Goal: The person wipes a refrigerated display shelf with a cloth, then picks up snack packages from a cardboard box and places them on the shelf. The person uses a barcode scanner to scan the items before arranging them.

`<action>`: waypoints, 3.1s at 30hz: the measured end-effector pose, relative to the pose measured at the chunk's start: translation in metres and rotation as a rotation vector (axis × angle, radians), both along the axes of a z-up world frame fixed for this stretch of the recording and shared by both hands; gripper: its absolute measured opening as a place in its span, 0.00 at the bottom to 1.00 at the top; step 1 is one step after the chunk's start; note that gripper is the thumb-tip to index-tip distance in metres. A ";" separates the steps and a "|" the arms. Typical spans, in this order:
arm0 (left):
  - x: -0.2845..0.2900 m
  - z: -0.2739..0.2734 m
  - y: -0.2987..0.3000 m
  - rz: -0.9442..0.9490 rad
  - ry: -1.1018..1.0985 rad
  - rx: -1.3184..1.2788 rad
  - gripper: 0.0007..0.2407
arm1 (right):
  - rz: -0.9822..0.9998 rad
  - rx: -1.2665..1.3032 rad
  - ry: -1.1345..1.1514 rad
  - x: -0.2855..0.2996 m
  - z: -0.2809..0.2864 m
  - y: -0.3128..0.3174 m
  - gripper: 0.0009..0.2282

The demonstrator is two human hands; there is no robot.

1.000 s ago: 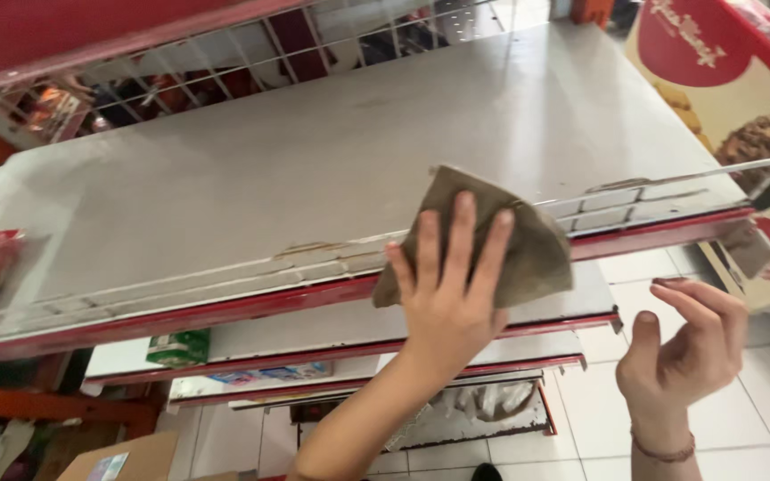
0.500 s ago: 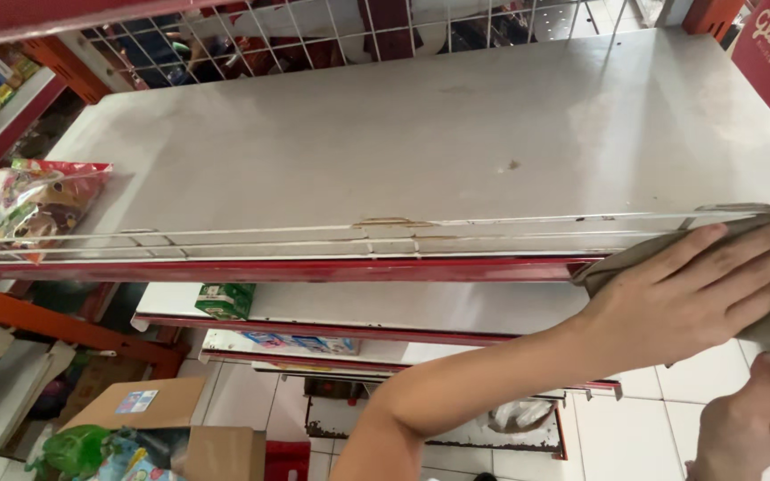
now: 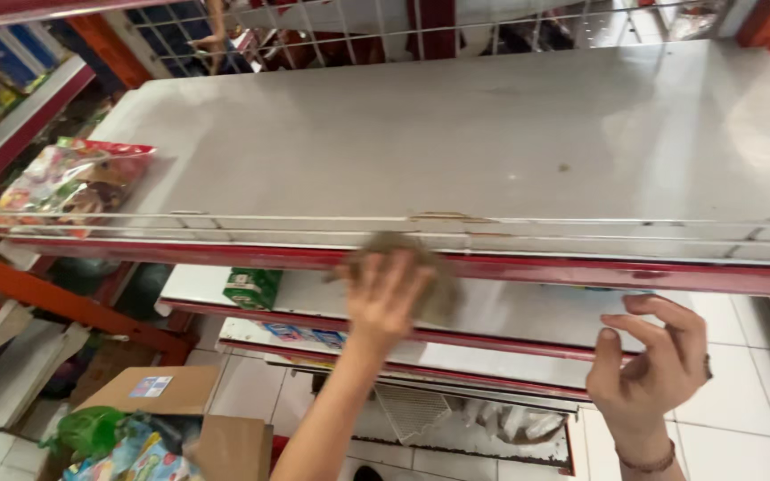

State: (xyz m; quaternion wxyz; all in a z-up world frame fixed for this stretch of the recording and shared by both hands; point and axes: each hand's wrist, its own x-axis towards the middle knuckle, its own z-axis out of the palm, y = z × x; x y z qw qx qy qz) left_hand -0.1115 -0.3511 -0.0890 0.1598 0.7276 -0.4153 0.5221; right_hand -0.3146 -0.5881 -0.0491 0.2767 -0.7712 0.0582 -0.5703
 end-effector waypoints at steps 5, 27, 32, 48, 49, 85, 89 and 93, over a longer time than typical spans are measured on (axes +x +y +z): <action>0.032 -0.003 0.087 0.024 0.272 -0.567 0.23 | 0.153 -0.021 -0.050 0.035 0.011 0.054 0.08; 0.134 0.022 0.313 0.060 -0.002 0.176 0.17 | 0.202 -0.441 0.122 0.210 0.031 0.353 0.16; 0.182 0.001 0.401 0.088 0.046 0.130 0.16 | 0.208 -0.536 0.210 0.251 0.019 0.408 0.18; 0.189 -0.049 0.380 -0.107 0.290 -0.412 0.23 | 0.094 -0.626 0.370 0.296 -0.015 0.436 0.24; 0.185 -0.044 0.376 -0.074 0.286 -0.292 0.25 | 0.096 -0.625 0.376 0.297 -0.015 0.436 0.24; 0.106 0.310 0.290 0.098 0.022 -0.237 0.18 | 0.084 -0.318 -0.112 0.258 0.197 0.349 0.18; 0.118 0.335 0.259 0.012 -0.119 -0.058 0.18 | 0.065 -0.308 -0.124 0.250 0.221 0.356 0.21; 0.153 0.321 0.281 0.106 -0.182 -0.031 0.19 | 0.023 -0.320 -0.069 0.254 0.232 0.371 0.27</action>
